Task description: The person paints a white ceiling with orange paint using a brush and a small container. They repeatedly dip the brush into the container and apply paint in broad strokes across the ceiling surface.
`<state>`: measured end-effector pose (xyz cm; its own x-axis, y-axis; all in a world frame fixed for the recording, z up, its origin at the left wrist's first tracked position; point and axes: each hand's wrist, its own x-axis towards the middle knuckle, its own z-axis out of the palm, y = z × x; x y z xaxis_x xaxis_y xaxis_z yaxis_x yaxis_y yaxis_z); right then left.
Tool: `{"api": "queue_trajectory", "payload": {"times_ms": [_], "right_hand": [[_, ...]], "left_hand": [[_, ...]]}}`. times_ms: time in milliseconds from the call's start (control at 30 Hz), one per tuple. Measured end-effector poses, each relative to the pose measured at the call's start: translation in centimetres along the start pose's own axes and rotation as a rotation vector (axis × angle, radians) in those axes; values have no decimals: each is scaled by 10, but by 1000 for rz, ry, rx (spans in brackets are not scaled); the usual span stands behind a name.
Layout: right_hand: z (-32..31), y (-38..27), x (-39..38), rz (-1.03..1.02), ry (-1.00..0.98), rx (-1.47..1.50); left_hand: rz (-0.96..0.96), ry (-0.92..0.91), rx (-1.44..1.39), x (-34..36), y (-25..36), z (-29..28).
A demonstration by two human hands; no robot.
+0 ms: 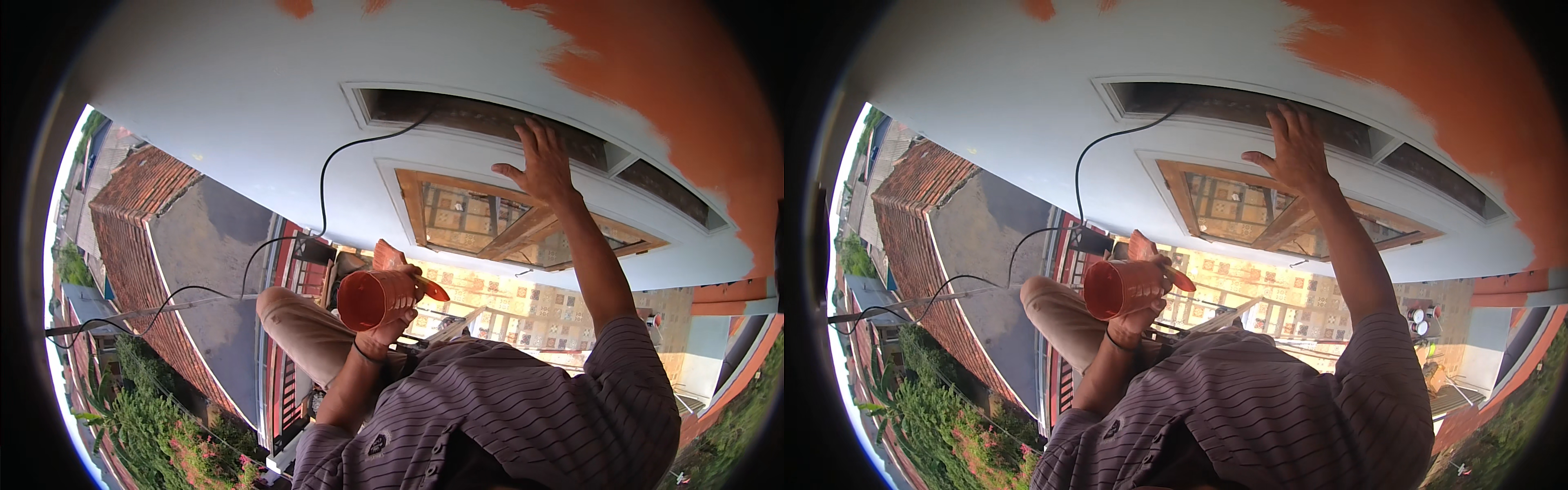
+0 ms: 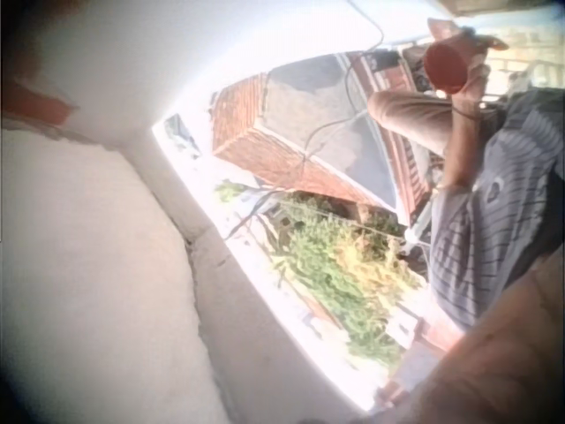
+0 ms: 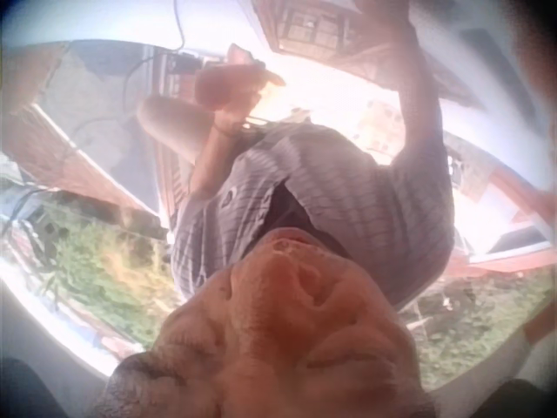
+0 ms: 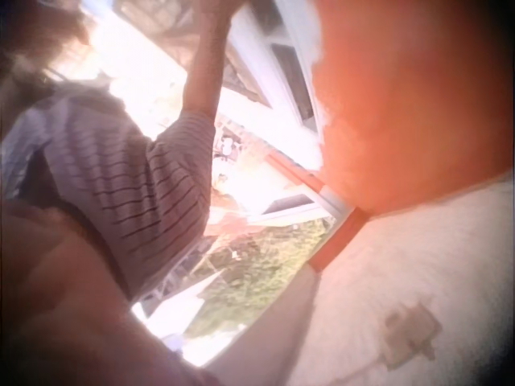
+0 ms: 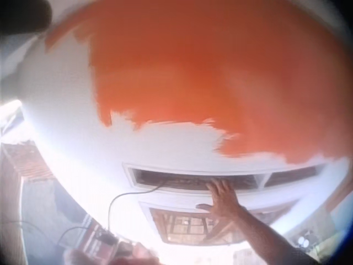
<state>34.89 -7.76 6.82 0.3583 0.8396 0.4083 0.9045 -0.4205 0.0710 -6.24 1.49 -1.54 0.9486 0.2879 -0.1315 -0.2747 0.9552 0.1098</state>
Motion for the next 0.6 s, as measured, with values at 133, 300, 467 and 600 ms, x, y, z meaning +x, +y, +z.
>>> {"api": "queue_trajectory", "payload": {"times_ms": [133, 300, 467, 600], "right_hand": [[7, 29, 38, 177, -359, -49], [21, 40, 50, 234, -411, 95], [38, 44, 48, 243, -345, 117], [42, 43, 49, 207, -284, 152]], "left_hand": [[20, 93, 107, -3, -2, 7], [40, 137, 140, -14, -12, 17], [78, 227, 125, -25, -26, 25], [136, 319, 112, -22, -35, 33]]}}
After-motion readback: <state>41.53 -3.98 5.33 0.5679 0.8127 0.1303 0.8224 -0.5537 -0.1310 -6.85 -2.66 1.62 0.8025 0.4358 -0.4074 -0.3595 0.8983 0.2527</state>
